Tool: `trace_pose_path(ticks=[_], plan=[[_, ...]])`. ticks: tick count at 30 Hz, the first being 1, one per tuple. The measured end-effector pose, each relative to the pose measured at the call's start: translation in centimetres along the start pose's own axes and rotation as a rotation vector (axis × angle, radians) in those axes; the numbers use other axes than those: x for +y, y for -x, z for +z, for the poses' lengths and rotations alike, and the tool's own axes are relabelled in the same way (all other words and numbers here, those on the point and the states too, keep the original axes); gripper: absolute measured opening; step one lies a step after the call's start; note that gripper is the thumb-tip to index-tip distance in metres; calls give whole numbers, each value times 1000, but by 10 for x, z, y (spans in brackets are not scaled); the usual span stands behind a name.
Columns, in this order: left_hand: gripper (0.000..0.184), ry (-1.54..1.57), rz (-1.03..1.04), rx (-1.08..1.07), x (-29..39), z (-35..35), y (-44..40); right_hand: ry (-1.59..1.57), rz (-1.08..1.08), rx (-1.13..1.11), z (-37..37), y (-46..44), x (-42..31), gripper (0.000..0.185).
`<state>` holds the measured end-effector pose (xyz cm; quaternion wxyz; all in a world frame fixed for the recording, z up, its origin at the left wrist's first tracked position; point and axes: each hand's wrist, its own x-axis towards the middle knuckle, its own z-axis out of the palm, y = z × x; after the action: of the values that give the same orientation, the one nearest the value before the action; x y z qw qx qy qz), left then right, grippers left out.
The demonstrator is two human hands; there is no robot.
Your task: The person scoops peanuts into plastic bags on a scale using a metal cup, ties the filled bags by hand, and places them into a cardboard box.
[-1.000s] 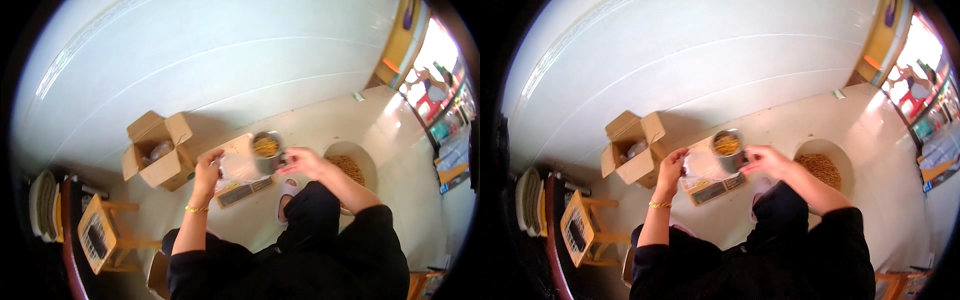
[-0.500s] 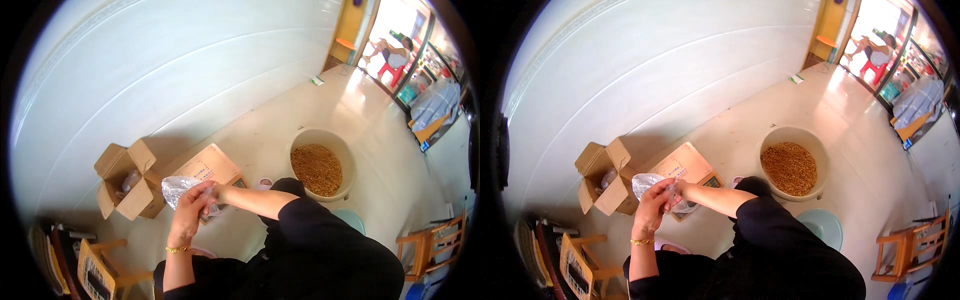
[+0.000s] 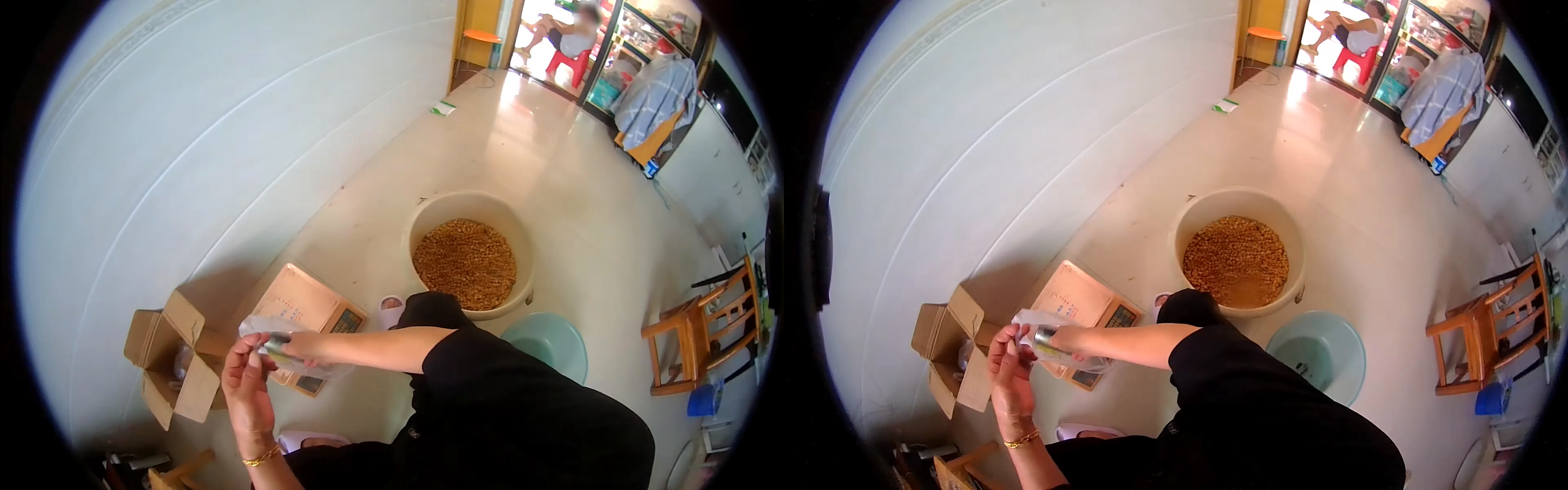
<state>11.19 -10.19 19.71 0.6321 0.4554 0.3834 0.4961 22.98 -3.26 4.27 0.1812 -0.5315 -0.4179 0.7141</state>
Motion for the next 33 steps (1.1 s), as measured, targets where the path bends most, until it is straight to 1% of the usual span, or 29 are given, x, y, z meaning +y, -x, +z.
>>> trace_pose_path(ticks=[1,2,3,4,6,8,10,11,13,14,16,17,19,20,21,22,23,24,25,26,27,28,30,31,33], plan=[[26,-1,-7,-9,3,6,-4,-19,-77,37,5,3,4,41],[25,-65,-17,6,8,11,-10,-35,-152,72,8,7,6,35],[24,-128,-26,25,12,14,-16,-63,-84,39,9,-1,10,39],[24,-128,-30,28,14,15,-21,-64,-80,36,9,-3,14,39],[23,-143,-87,60,19,16,-30,10,77,-84,7,14,2,44],[23,-142,-73,56,18,12,-33,6,53,-57,7,22,-3,42],[22,-121,4,106,15,7,-34,16,-30,26,11,19,-1,40],[22,-96,36,136,13,5,-33,9,-28,35,6,17,-5,40],[21,-75,41,146,7,-3,-34,300,24,21,-10,12,-20,38],[21,-62,49,166,5,-9,-34,302,25,22,-17,8,-29,38],[21,-49,31,157,-2,-26,-40,534,103,80,-33,-5,-48,36],[20,-37,13,148,-6,-33,-44,547,97,80,-40,-15,-53,36],[21,17,-3,180,-11,-42,-51,870,122,92,-50,-36,-62,38],[21,63,-32,210,-16,-49,-54,827,42,162,-54,-34,-64,40],[22,40,-23,231,-29,-66,-62,782,-42,217,-57,-28,-60,42],[23,44,-50,274,-35,-71,-64,699,-199,264,-62,-35,-47,46],[24,10,-81,333,-41,-75,-66,784,-329,327,-65,-42,-39,44],[27,39,-101,355,-54,-87,-68,865,-380,370,-66,-61,-31,42],[32,-10,-113,328,-66,-97,-67,913,-354,336,-71,-79,-24,40],[35,-23,-129,342,-72,-104,-65,1011,-276,352,-70,-77,-33,35],[36,1,-151,351,-75,-111,-65,1017,-192,373,-66,-67,-43,34],[36,30,-170,345,-76,-115,-66,1060,-182,378,-68,-72,-41,33],[38,30,-207,407,-76,-120,-68,1127,-235,353,-64,-73,-39,34],[38,38,-190,429,-78,-122,-69,1146,-253,339,-59,-72,-39,34],[41,-5,-197,443,-84,-122,-76,1070,-290,371,-53,-68,-37,31]])
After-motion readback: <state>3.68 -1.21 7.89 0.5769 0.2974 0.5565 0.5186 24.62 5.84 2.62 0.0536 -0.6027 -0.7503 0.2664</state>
